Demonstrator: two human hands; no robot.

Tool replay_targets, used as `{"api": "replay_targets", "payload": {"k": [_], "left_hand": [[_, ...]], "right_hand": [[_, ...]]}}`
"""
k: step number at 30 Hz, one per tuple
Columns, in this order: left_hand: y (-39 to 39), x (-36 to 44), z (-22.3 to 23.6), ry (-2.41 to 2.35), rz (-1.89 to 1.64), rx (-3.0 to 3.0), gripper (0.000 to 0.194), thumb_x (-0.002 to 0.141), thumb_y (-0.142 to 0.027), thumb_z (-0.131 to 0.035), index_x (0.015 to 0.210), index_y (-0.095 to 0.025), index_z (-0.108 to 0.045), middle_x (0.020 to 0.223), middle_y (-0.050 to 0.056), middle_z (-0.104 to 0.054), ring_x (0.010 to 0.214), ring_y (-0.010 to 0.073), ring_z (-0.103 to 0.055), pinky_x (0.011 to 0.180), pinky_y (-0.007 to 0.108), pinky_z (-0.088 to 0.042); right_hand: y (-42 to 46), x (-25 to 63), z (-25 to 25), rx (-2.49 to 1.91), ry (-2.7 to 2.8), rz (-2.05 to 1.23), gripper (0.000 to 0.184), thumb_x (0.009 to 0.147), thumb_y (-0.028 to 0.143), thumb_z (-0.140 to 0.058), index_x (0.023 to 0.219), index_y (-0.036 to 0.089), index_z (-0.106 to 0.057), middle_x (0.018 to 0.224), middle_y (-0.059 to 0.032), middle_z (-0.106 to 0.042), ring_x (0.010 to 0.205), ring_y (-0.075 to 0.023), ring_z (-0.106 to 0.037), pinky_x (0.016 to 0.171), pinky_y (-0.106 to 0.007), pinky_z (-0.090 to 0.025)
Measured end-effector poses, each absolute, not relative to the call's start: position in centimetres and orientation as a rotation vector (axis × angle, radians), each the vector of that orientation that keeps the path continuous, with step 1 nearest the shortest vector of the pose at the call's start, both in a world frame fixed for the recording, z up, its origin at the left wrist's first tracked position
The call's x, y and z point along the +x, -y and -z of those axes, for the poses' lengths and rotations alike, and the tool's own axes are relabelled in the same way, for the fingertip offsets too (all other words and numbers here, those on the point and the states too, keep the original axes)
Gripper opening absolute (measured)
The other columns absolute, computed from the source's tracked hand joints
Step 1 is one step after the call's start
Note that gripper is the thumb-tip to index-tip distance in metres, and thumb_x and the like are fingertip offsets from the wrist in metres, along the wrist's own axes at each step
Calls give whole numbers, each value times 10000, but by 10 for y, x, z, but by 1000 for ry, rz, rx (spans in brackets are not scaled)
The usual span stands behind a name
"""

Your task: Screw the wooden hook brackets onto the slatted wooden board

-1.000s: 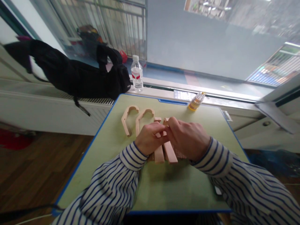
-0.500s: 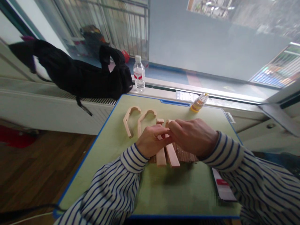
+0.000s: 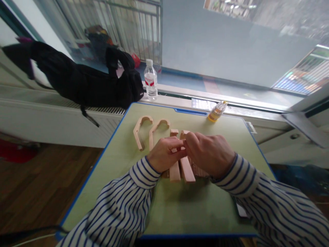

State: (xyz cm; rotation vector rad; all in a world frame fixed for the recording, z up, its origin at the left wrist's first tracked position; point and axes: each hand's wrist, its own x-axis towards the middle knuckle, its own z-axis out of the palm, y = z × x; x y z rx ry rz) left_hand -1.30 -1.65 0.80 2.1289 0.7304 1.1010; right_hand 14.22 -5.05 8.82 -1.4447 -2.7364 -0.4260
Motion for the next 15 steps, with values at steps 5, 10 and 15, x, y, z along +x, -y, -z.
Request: {"api": "replay_targets", "payload": {"k": [5,10,15], "left_hand": [[18,-12,-8,-746,-1131,2143,187,830,-282,-590,710,-144,-628,639,-5,-590,612,105,-516,591,220,-420],[18,-11,-8,-906,-1227,2125,179,724,-287,-699,668,-141,-613,620,-9,-557,596,109,-524,557,216,-421],[18,-10,-6,-862,-1207,2077,177,778,-306,-653,839,-146,-696,697,32,-637,612,116,-559,583,235,-454]], "right_hand": [[49,139,-89,-1511,2702,415,246,923,281,-295,878,165,-506,681,-24,-592,494,-123,-507,427,-263,-119],[43,139,-98,-1583,2756,262,266,929,332,-288,920,180,-506,719,-27,-625,498,-130,-517,431,-263,-134],[35,151,-114,-1385,2908,-151,313,921,413,-339,1084,190,-486,928,-57,-661,640,-133,-563,488,-260,-228]]}}
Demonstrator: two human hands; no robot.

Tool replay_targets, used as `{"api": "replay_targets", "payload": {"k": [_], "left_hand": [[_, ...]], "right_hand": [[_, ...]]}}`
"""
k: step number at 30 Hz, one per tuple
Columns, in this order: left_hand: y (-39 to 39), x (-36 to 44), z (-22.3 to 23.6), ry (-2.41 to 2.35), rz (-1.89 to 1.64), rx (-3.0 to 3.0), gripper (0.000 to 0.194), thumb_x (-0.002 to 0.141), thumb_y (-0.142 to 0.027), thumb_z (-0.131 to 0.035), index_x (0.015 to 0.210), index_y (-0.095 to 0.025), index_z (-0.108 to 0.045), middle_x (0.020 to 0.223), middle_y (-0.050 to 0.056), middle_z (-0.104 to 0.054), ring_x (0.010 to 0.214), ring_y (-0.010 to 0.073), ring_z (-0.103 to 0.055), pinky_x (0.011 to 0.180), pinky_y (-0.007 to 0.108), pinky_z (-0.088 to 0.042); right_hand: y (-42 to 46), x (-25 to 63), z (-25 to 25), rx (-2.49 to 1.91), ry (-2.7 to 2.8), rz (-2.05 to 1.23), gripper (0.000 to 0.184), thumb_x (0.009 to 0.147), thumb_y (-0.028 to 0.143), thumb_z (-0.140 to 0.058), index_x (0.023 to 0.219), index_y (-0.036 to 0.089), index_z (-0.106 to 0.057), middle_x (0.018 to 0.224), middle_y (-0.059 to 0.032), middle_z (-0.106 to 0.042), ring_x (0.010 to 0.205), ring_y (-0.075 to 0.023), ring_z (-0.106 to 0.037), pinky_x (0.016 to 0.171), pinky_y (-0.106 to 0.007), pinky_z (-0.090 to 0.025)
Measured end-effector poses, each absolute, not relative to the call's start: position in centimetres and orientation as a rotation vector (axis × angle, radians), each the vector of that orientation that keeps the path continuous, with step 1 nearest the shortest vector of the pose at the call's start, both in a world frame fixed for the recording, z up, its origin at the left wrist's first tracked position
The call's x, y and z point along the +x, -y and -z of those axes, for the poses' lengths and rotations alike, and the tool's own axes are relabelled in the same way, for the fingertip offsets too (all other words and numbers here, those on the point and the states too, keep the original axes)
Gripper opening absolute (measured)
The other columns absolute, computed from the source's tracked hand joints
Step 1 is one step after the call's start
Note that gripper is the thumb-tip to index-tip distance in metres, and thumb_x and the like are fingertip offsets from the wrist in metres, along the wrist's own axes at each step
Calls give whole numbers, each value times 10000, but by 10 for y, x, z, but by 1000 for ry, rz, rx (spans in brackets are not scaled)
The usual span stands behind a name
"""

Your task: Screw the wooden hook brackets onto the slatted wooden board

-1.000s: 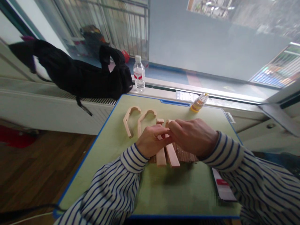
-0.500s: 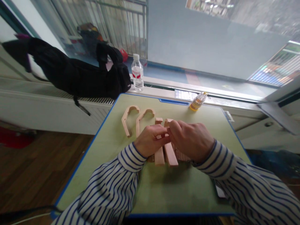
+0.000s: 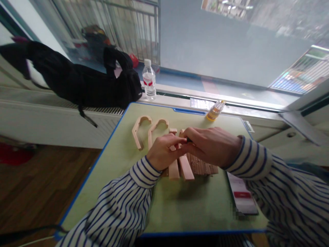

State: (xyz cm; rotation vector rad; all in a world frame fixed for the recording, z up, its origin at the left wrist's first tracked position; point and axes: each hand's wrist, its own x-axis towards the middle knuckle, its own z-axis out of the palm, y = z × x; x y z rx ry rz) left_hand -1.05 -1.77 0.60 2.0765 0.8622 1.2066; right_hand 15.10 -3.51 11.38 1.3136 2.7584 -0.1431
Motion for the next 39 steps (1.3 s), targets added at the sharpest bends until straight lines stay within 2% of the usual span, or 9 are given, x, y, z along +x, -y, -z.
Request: {"api": "replay_targets", "payload": {"k": [4,11,18,29,34,37,39], "left_hand": [[19,-9,-5,-850,-1235,2036,171,768,-295,-666,839,-145,-707,706,39,-662,584,106,-545,564,230,-462],[19,-8,-6,-871,-1196,2028,188,770,-320,-664,833,-151,-718,698,39,-664,596,108,-548,577,228,-471],[18,-9,-5,-825,-1156,2077,210,804,-331,-629,900,-164,-713,692,33,-658,596,109,-540,577,235,-463],[19,-8,-6,-747,-1139,2098,166,813,-256,-609,911,-151,-692,708,27,-645,653,121,-553,622,237,-460],[22,-5,-8,-898,-1272,2066,154,709,-248,-710,815,-140,-685,692,30,-631,642,130,-562,622,251,-475],[22,-7,-6,-937,-1272,2035,148,744,-275,-684,792,-135,-695,669,34,-626,604,119,-559,584,242,-468],[20,-8,-3,-924,-1260,2029,165,764,-301,-670,800,-144,-704,665,32,-629,595,113,-557,565,235,-461]], "right_hand": [[31,157,-120,1206,-2786,240,312,924,381,-335,1105,185,-497,973,-71,-647,713,-142,-566,536,-265,-260],[36,156,-111,1253,-2756,87,273,930,316,-346,1080,160,-512,887,-66,-635,598,-107,-500,486,-254,-205],[41,156,-109,1314,-2720,-30,282,934,371,-341,971,158,-521,781,-50,-634,526,-104,-479,449,-257,-169],[45,148,-104,1486,-2575,-133,379,937,431,-232,954,153,-488,607,-55,-620,446,-133,-486,453,-270,-172],[42,144,-107,1474,-2603,-122,328,936,397,-260,969,166,-491,651,-63,-643,466,-141,-528,446,-269,-157],[37,146,-113,1396,-2659,-4,328,930,412,-299,1017,169,-502,733,-71,-671,521,-150,-559,452,-267,-165],[34,149,-117,1316,-2744,79,339,921,437,-339,1085,185,-496,877,-75,-684,594,-147,-577,470,-264,-192]]}}
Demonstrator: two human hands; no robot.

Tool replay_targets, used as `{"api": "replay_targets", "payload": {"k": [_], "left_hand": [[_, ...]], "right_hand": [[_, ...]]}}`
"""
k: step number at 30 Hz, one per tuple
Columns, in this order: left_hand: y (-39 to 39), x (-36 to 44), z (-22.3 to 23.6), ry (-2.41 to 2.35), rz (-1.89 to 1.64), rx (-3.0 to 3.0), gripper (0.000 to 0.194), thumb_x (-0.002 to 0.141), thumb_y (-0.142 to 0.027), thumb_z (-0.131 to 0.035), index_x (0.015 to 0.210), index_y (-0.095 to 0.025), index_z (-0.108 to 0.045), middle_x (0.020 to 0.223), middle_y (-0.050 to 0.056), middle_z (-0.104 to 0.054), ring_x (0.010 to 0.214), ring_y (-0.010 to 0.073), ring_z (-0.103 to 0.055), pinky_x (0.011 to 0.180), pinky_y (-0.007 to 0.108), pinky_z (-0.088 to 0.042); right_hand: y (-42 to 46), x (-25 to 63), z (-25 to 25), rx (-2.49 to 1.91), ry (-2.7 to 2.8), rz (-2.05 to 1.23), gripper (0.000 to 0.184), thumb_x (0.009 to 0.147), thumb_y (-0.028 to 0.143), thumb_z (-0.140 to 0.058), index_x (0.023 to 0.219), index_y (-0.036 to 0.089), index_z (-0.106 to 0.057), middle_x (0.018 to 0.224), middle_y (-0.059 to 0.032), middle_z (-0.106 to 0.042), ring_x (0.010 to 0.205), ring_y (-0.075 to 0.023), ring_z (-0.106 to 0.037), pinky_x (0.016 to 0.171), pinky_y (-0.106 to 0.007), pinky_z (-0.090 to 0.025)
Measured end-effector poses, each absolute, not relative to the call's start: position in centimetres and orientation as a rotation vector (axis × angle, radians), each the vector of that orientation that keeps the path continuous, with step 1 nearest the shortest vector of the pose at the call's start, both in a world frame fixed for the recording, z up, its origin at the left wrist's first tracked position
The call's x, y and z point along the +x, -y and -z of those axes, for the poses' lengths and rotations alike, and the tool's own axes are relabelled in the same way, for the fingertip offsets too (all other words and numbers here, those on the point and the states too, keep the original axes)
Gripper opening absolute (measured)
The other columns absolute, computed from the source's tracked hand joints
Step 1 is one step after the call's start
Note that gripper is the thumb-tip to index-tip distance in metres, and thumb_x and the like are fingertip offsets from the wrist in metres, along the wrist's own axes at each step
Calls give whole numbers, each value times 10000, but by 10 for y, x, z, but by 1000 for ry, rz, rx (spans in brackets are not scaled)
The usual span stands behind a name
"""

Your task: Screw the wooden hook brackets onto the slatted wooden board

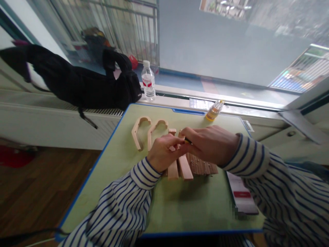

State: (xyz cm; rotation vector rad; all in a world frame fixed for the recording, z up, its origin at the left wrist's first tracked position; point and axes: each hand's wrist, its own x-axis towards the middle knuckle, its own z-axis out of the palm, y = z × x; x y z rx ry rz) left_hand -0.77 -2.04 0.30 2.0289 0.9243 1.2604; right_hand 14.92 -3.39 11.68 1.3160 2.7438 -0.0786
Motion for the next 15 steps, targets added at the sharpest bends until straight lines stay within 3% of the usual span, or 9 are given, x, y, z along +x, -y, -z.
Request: {"api": "replay_targets", "payload": {"k": [3,8,15], "left_hand": [[19,-8,0,-915,-1273,2023,197,749,-344,-687,811,-158,-714,636,18,-614,571,105,-539,539,229,-449],[20,-6,0,-898,-1274,2004,188,735,-334,-704,808,-161,-716,638,15,-609,565,101,-528,533,226,-440],[20,-7,0,-890,-1249,1990,204,747,-342,-689,821,-153,-717,626,16,-598,565,103,-521,545,228,-438]], "right_hand": [[29,155,-121,1229,-2844,143,302,916,384,-378,1128,205,-496,999,-63,-660,696,-135,-577,516,-260,-247],[25,159,-118,1104,-2865,177,228,905,282,-396,1043,187,-550,927,-45,-639,728,-125,-555,561,-256,-286],[30,158,-114,1178,-2837,118,261,908,279,-385,1077,169,-553,910,-54,-635,670,-115,-524,543,-265,-268]]}}
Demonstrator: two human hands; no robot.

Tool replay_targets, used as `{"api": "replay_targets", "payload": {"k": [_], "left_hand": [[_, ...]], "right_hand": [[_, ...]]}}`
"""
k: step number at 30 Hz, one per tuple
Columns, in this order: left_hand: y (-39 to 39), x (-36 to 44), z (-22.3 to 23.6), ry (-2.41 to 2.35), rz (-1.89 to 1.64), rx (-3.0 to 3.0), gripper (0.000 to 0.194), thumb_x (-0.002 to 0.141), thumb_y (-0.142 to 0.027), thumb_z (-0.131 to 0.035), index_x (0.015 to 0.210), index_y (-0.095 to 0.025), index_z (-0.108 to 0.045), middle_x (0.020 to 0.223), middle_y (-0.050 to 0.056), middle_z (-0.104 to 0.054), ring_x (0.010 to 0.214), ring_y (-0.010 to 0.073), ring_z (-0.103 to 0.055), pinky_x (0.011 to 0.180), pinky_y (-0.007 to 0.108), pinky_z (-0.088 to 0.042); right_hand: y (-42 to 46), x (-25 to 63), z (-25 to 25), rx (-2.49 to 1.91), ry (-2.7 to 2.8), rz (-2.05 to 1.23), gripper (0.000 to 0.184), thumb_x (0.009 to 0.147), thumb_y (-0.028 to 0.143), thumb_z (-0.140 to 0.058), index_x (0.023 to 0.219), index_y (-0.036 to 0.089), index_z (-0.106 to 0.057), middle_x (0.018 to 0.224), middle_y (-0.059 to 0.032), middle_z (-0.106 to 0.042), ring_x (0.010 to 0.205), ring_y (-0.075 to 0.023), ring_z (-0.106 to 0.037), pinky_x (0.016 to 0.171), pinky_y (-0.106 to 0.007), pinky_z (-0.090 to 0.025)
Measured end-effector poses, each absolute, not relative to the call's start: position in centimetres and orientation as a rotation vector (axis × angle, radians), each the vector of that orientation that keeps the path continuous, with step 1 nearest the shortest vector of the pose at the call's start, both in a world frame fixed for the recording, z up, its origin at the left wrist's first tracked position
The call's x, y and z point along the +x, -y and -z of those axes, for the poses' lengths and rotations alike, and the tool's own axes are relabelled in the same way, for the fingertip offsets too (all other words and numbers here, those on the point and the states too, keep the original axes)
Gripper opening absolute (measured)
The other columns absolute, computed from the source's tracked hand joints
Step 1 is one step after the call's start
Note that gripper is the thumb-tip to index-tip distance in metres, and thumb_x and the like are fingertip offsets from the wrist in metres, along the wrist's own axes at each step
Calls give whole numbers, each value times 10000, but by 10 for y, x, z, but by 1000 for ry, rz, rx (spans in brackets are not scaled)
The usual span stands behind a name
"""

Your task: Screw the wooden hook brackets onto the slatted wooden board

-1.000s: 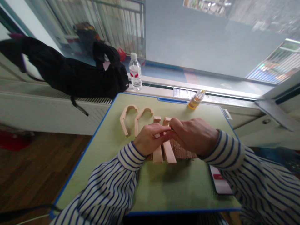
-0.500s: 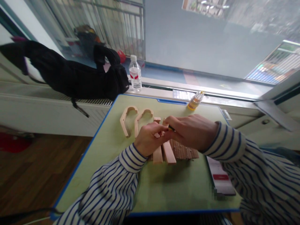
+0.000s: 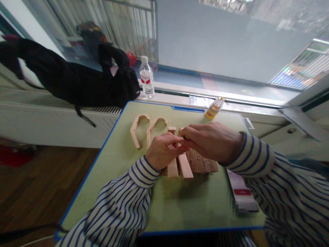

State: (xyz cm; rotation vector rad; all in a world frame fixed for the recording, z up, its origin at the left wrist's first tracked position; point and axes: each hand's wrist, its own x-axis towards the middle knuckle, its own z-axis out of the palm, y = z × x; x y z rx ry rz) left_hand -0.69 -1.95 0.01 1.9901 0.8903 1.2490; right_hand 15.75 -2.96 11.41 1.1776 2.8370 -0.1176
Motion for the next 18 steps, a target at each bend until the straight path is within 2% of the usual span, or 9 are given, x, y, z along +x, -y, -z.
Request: {"api": "replay_targets", "payload": {"k": [12,18], "left_hand": [[17,-9,-5,-824,-1104,2053,226,832,-339,-587,884,-153,-704,650,25,-608,620,127,-521,592,247,-436],[18,-8,-7,-889,-1298,2044,210,723,-320,-715,865,-167,-697,676,7,-620,615,115,-537,607,243,-449]], "right_hand": [[32,155,-114,1323,-2802,51,330,926,368,-325,1015,144,-551,771,-53,-637,589,-115,-510,507,-275,-225],[30,152,-116,1376,-2749,62,350,927,391,-302,930,145,-552,734,-58,-627,549,-99,-457,511,-270,-216]]}}
